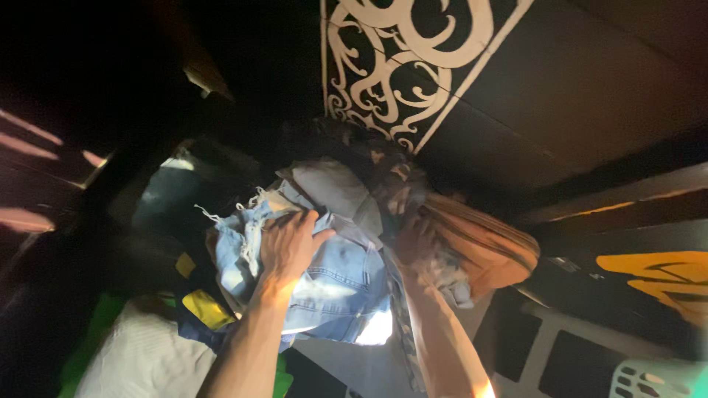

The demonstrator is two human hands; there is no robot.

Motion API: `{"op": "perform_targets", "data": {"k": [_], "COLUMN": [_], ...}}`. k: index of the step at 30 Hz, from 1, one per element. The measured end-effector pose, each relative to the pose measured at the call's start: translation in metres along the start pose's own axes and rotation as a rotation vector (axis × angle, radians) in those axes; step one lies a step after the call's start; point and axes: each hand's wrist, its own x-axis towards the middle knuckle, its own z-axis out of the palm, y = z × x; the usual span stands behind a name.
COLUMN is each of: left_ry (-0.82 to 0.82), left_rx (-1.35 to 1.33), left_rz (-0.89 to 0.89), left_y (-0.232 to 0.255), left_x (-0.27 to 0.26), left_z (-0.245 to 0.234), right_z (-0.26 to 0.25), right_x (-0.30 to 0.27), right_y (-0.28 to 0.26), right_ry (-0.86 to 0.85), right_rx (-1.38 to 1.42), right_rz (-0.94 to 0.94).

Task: The person picks up clothes from a pile on the floor and places them into a blue laundry basket, then moves a white stool, and continues sorting through items in the basket.

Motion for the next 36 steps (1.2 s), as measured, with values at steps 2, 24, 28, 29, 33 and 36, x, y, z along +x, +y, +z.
{"op": "perform_targets", "data": {"k": [2, 24, 28, 29, 33, 36], "left_ry": [0.05, -0.118, 0.305, 0.333, 0.183, 0.134], "left_rx": [-0.016, -0.32, -0.521, -0.492, -0.547, -0.602], "left_rz": [0.011, -0.387, -0.074, -0.059, -0.154, -0.203], "left_y": [-0.002, -0.023, -0.048, -0.05, -0.035, -0.019], "left_x": [-0.002, -0.045, -0.07, -0.079, -0.108, -0.115], "left_z": [0.003, -0.086, -0.039, -0.033, -0.054, -0.093], "right_z": [0.01, -0.262, -0.304, -0.315, -0.373, -0.426], "right_x": [0.001, 0.041, 0.042, 0.043, 0.029, 0.01], "right_y": [0.0, -0.005, -0.013, -0.013, 0.001, 0.006], "right_ry": [0.095, 0.348, 0.531, 0.593, 0.744, 0.787], "right_rx": [-0.044, 0.596, 0.76, 0.816, 0.785, 0.86], "right_rz": [-0.038, 0.001, -0.011, -0.028, -0.229, -0.346]}}
